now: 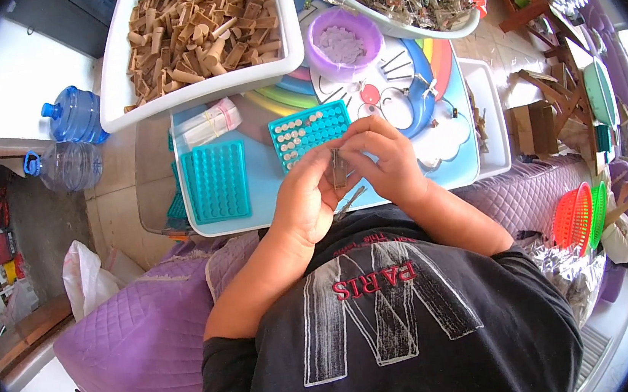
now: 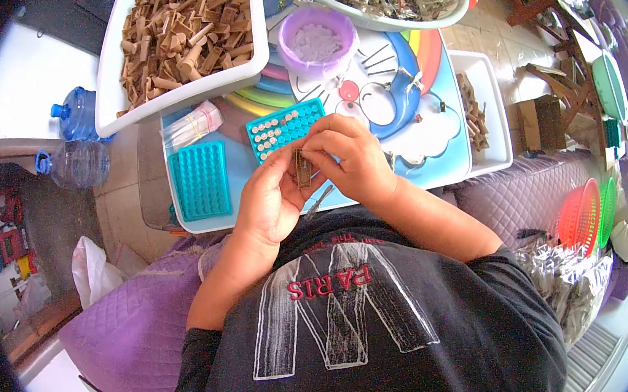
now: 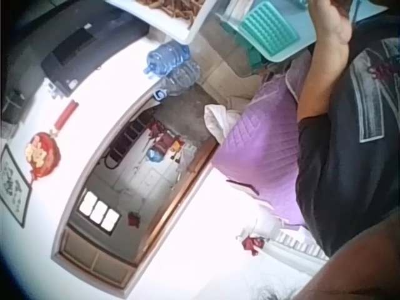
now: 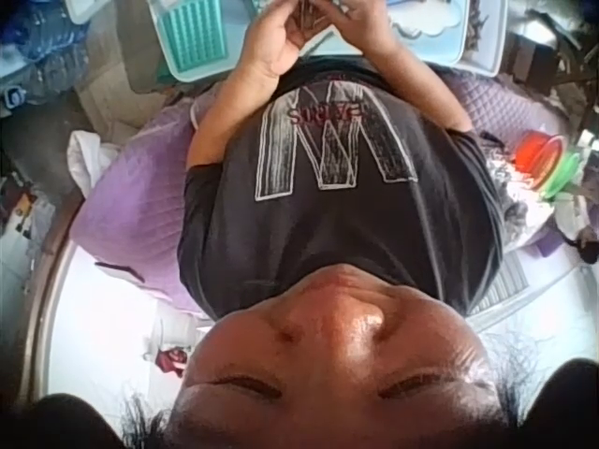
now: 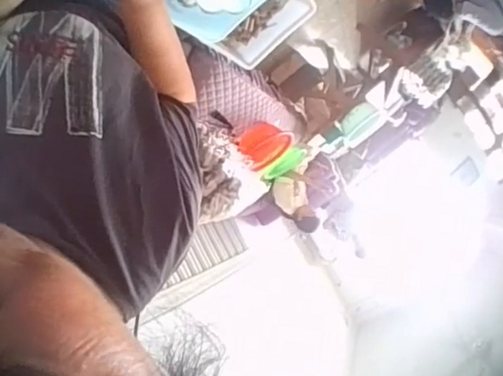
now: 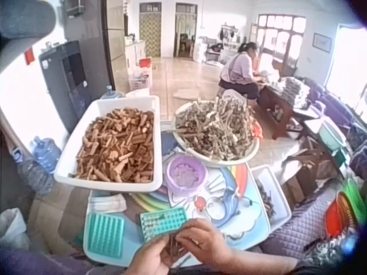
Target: The person places small brown rectangular plastic or rubber components into a green sorting grid by hand, then interacts with other small white circular parts and plastic trays.
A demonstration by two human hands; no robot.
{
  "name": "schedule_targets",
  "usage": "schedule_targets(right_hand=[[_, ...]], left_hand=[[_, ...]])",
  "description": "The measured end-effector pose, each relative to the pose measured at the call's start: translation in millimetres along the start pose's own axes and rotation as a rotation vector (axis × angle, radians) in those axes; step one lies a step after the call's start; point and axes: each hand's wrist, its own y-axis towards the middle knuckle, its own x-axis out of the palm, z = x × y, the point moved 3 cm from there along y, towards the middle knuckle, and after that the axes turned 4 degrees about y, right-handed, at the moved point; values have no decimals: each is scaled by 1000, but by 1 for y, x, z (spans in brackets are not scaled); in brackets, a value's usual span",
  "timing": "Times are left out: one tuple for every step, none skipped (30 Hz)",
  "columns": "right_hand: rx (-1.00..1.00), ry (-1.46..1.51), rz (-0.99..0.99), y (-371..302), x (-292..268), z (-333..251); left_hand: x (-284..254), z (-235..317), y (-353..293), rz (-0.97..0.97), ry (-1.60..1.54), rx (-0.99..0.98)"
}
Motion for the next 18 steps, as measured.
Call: schedule_targets(right_hand=[[1,0,-1,1,-1,0],[7,-9,-14,1,-1,-1],[13,-17,-26,2,-1,-1],[13,-17,-28,3,-2,-1],[11,-16,-39,3,-2,-1],[9,-16,-49,3,-2,-1],[10,-16,-50,3,-2,-1],[23,-5,-58,4,-1,-1],[36,7,-65,4,-1,-1],[36,6,-65,4,0,-1],[33,23,-67,4,0,0],[31,40,-69,4,1,0],[32,41,-70,3,2,0],[50,33,-7,2,2,-1],[69,24,55,1,2,-2],[69,25,52,1,0,-5],[5,-41,26,2,-2,-13],[-61,-109,0,1,-3,-19]], left_hand=[[1,1,0,-11,14,12],[-1,1,0,-10,13,12],[-3,1,2,-25,69,12],[-5,0,3,-40,126,12],[-6,0,3,-39,125,12],[-8,0,3,-37,149,27],[-8,0,3,-36,173,42],[-7,1,2,-36,172,42],[-5,2,1,-24,189,46],[-4,3,0,-12,205,49],[-5,2,1,-12,205,50],[-7,1,2,-11,197,60],[-8,0,2,-11,188,70],[-8,1,2,-9,188,70],[-10,2,3,26,199,100],[-12,3,3,61,211,130],[-10,4,3,63,209,130],[-7,7,2,101,186,157]])
